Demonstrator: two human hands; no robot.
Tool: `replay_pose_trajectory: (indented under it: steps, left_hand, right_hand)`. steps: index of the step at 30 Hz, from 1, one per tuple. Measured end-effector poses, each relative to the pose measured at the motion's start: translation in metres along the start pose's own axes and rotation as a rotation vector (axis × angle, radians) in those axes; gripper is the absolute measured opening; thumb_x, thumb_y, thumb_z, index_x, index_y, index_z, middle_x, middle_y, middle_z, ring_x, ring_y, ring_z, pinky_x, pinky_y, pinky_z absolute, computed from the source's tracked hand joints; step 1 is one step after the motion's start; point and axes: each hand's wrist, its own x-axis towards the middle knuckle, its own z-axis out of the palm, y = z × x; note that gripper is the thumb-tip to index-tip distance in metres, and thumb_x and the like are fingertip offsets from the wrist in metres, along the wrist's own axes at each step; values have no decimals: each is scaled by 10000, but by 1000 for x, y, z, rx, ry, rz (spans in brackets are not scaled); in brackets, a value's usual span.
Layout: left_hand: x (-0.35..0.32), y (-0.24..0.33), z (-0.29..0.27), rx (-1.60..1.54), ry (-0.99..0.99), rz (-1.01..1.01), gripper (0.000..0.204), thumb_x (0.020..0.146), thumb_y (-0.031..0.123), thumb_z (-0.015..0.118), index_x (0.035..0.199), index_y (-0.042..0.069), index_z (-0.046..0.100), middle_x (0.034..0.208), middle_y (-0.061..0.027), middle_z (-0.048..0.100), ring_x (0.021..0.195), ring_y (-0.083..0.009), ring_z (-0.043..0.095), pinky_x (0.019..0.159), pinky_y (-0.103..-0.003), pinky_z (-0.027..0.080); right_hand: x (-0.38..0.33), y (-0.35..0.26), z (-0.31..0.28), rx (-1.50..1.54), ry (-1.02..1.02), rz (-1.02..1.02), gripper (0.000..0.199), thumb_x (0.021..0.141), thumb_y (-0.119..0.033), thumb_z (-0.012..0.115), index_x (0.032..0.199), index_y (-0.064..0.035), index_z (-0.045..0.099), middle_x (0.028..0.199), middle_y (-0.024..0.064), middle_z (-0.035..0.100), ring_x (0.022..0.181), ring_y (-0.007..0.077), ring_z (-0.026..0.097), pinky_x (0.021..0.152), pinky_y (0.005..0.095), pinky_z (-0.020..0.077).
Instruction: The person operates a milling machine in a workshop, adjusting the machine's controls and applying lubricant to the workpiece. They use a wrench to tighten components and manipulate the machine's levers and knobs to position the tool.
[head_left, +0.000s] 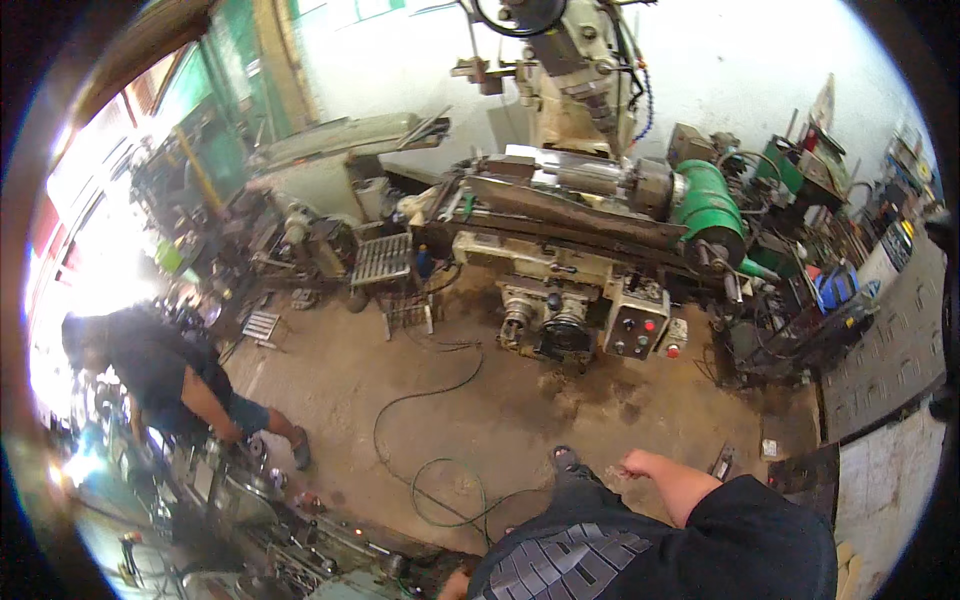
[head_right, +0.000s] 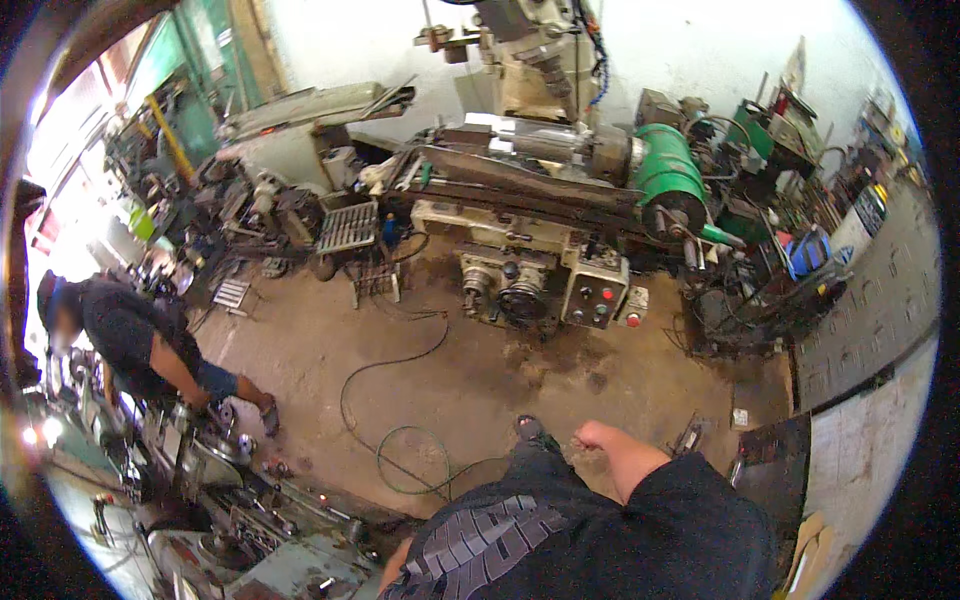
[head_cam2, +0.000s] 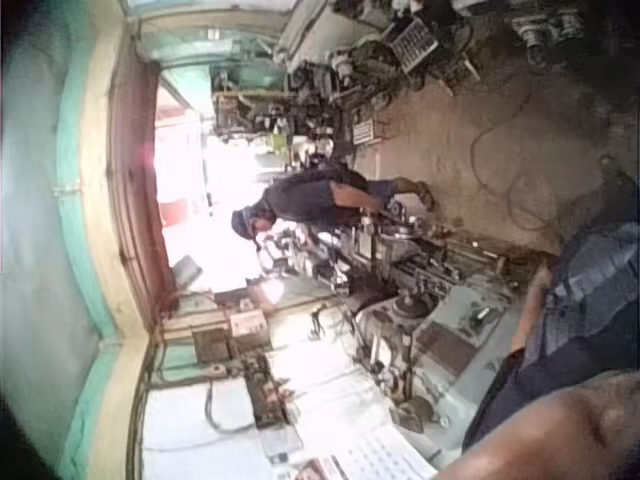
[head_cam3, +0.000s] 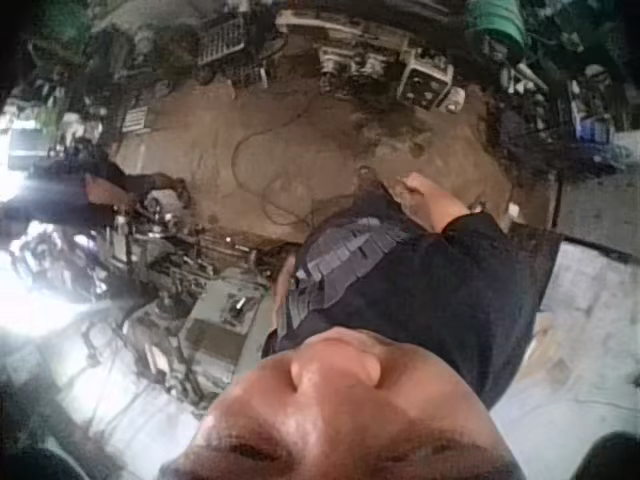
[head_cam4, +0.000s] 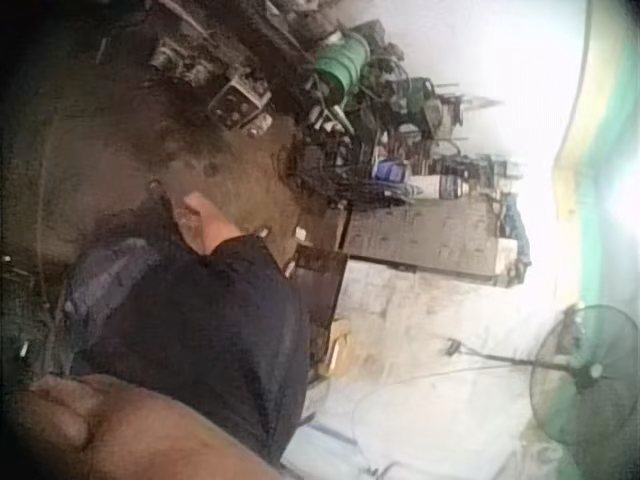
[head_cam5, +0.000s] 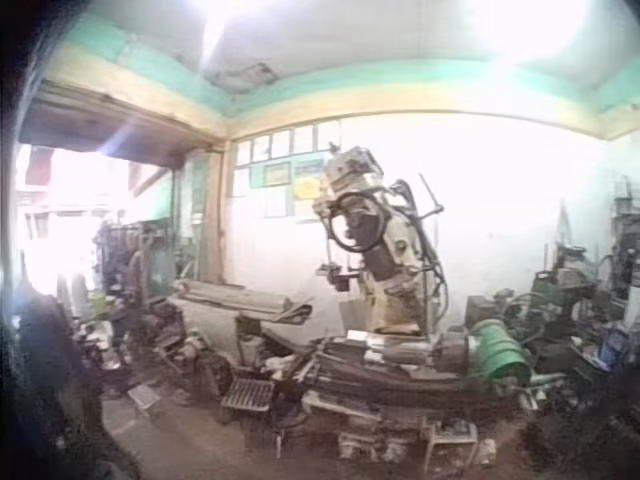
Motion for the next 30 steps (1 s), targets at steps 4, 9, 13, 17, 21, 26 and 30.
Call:
replay_pose_trajectory:
  steps: [4,9,13,17,21,26,30]
  left_hand:
    - [16,28,7,-115,-51,-62,432,955,317,625,1306,65,628,1288,-211,662,1195,-332,637,998,-457,504]
    - [34,48,-6,-197,-56,-138,379,968,261,618,1282,49,628,1248,-185,678,1142,-307,655,956,-434,517]
    - [48,60,-21,-281,-28,-183,336,978,216,613,1262,36,628,1216,-165,691,1099,-288,670,923,-416,528]
    - [55,69,-35,-417,35,-215,295,988,172,608,1242,24,629,1184,-144,705,1056,-268,684,889,-398,539]
    - [65,89,-35,-695,117,-262,254,999,127,603,1223,11,629,1153,-123,718,1014,-249,699,855,-380,549]
    - [70,138,-22,-338,127,-178,284,948,184,690,1155,-11,675,1089,-132,740,1023,-241,694,900,-368,540]
    - [68,182,-10,-363,69,-270,315,948,202,681,1188,-2,664,1124,-151,727,1051,-269,685,920,-391,534]
  right_hand:
    - [0,100,-38,21,180,44,245,929,-235,607,898,-25,732,795,116,728,652,201,679,564,358,536]
    - [37,145,-92,-272,602,89,280,947,-262,592,909,-13,713,856,160,731,720,265,711,604,437,548]
    - [37,70,-205,282,1032,141,469,956,-353,565,1151,65,653,1073,324,684,1036,497,656,905,513,528]
    - [40,-34,-314,336,1316,-69,434,954,-344,525,1062,59,645,1058,322,676,1039,493,639,919,541,502]
    - [82,-110,-399,311,1094,179,432,955,-343,518,1160,14,648,1191,257,673,1077,436,662,893,515,529]
    - [175,-114,-430,-37,1087,101,321,944,-298,535,1091,-78,717,1130,210,703,1032,406,681,891,503,539]
    - [225,-93,-428,-351,1095,-9,291,941,-285,545,1073,-118,744,1096,191,718,1020,397,686,891,497,541]
